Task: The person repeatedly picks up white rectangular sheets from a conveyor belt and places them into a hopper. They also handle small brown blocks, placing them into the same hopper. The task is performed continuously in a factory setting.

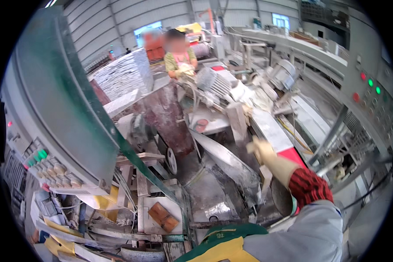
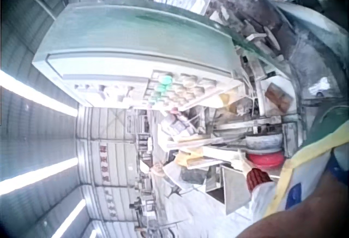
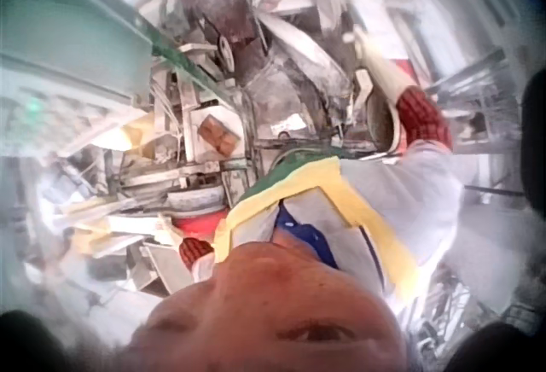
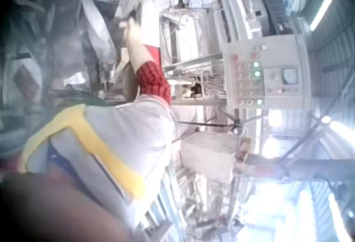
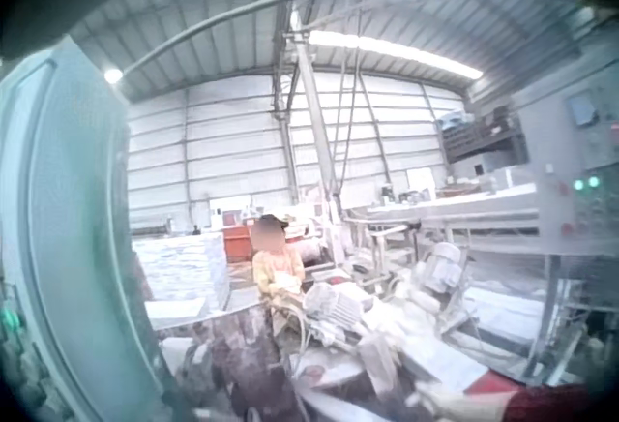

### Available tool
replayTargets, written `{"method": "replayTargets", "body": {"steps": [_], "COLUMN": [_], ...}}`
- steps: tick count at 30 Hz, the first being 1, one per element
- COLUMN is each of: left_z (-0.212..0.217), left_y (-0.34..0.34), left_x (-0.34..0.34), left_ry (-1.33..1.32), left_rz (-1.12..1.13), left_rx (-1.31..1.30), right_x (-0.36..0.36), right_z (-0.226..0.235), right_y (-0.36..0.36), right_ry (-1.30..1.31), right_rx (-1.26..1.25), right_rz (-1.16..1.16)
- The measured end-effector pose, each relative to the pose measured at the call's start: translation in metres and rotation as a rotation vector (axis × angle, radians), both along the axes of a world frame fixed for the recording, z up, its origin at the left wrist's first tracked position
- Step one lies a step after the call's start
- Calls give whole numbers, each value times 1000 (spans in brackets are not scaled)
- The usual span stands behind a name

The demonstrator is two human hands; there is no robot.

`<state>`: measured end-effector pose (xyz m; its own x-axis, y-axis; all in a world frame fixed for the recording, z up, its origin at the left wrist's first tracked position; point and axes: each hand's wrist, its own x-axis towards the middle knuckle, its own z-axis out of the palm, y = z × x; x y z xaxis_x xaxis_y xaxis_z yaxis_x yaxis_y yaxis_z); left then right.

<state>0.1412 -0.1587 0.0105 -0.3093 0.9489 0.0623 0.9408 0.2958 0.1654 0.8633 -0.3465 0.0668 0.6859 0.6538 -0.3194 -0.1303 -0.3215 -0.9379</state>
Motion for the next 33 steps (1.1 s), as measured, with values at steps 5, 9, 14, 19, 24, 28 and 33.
{"method": "replayTargets", "body": {"steps": [5,9,14,19,24,28,33], "left_z": [12,25,10,10,4,-12,-17], "left_y": [12,-5,7,-3,-34,-16,-21], "left_x": [6,-34,14,10,-1,16,18], "left_ry": [27,124,77,107,134,103,115], "left_rz": [-6,200,-81,-88,-10,-94,-100], "left_rx": [-6,-104,-1,29,53,30,53], "right_x": [-160,-256,-9,-95,-236,-40,-56], "right_z": [172,77,-26,115,97,-29,127], "right_y": [134,134,-12,142,93,-18,132], "right_ry": [-164,133,-371,75,85,-308,-636], "right_rx": [764,418,-893,792,440,-630,915], "right_rz": [470,1431,315,259,1769,814,445]}}
